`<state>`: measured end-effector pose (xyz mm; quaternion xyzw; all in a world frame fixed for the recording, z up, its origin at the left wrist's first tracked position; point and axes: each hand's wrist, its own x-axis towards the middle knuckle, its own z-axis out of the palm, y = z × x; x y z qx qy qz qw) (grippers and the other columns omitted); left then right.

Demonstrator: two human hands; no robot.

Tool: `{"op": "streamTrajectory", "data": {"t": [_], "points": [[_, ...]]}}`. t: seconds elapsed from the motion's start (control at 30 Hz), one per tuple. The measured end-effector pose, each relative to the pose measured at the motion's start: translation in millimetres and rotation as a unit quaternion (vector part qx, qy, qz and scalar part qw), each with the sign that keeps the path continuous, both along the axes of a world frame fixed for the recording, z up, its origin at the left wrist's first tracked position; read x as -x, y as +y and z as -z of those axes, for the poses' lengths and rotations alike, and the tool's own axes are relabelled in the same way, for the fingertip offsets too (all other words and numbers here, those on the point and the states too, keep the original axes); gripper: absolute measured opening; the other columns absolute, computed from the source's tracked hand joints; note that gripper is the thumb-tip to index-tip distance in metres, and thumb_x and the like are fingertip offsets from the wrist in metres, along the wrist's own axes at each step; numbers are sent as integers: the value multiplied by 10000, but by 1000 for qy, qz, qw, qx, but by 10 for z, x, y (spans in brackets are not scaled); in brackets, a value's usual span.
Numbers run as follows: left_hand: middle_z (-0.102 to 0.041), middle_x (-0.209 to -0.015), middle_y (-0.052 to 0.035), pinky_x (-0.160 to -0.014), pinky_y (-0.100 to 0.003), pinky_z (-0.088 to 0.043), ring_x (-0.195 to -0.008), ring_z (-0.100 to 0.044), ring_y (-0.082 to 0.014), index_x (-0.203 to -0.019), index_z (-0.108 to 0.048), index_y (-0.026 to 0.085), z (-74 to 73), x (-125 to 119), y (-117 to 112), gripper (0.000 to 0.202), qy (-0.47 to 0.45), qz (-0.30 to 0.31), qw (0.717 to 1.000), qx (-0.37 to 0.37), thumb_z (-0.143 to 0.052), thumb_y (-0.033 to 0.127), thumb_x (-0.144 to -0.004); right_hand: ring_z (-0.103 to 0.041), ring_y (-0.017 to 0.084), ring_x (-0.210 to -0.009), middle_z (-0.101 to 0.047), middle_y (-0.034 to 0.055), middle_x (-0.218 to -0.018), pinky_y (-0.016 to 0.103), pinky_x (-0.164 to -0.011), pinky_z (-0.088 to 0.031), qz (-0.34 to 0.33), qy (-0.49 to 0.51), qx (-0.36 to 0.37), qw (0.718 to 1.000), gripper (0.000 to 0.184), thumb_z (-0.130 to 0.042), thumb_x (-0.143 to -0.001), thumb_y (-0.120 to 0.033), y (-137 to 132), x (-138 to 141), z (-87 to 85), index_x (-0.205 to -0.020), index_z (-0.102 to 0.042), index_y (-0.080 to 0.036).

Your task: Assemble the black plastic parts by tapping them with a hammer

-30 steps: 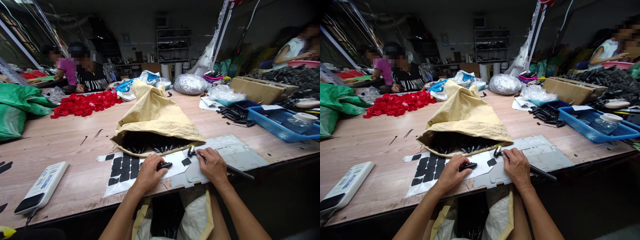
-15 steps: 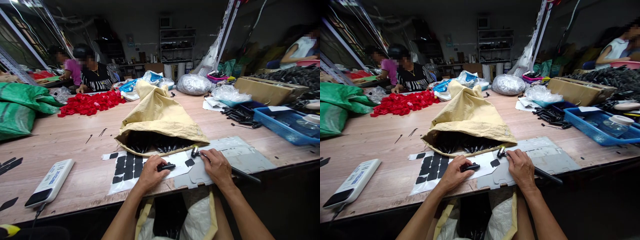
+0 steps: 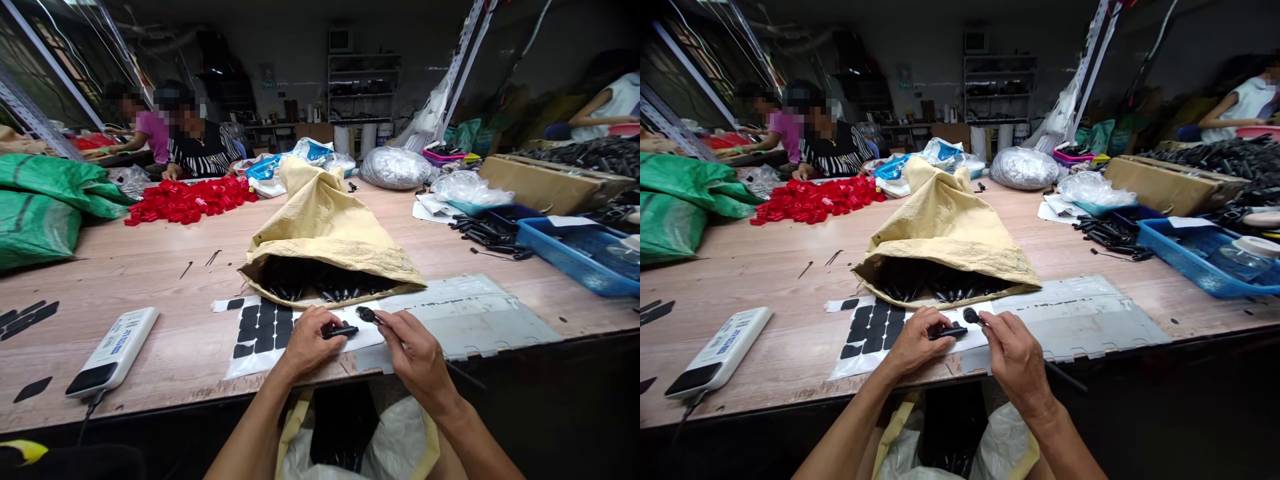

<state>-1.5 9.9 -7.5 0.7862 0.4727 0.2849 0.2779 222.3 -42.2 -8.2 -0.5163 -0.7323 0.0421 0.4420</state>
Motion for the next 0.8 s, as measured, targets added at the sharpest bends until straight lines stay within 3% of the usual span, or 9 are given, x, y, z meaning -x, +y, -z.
{"op": "streamTrajectory", "data": {"t": [0.23, 0.37, 0.47, 0.67, 0.8], "points": [[-684, -889, -18, -833, -327, -411, -923, -566, -222, -869, -729, 231, 7, 1, -12, 113, -2, 5, 1000, -3, -718, 202, -760, -620, 200, -901, -668, 59, -951, 342, -805, -510, -44, 1, 13, 999, 289, -478, -997, -181, -20, 221, -58, -1226, -638, -256], [-649, -838, -16, -789, -319, -399, -893, -556, -212, -785, -713, 216, 2, 6, -3, 14, 12, 13, 1000, -9, -722, 225, -777, -608, 194, -861, -650, 52, -906, 322, -771, -497, -41, -56, 12, 998, 305, -466, -987, -149, -43, 287, -16, -1219, -640, -243], [-643, -833, -15, -793, -320, -399, -887, -554, -210, -813, -724, 219, 25, 9, 5, 37, 9, 14, 1000, -12, -729, 229, -778, -610, 191, -849, -642, 46, -879, 311, -761, -492, -24, -93, 25, 995, 298, -457, -991, -158, -42, 268, -9, -1196, -653, -249], [-672, -863, -14, -826, -329, -410, -923, -566, -218, -888, -749, 237, 71, 9, 8, 135, -9, 7, 1000, -2, -734, 200, -758, -635, 196, -886, -671, 55, -956, 322, -799, -513, 6, -37, -7, 999, 307, -492, -990, -194, -46, 163, -99, -1250, -635, -270], [-666, -838, -11, -805, -322, -408, -896, -563, -213, -876, -751, 233, 51, 4, 0, 128, -8, 1, 1000, -3, -743, 208, -750, -632, 192, -870, -666, 49, -909, 306, -767, -505, 5, -72, 32, 997, 292, -467, -995, -189, -78, 164, -41, -1202, -662, -256]]}}
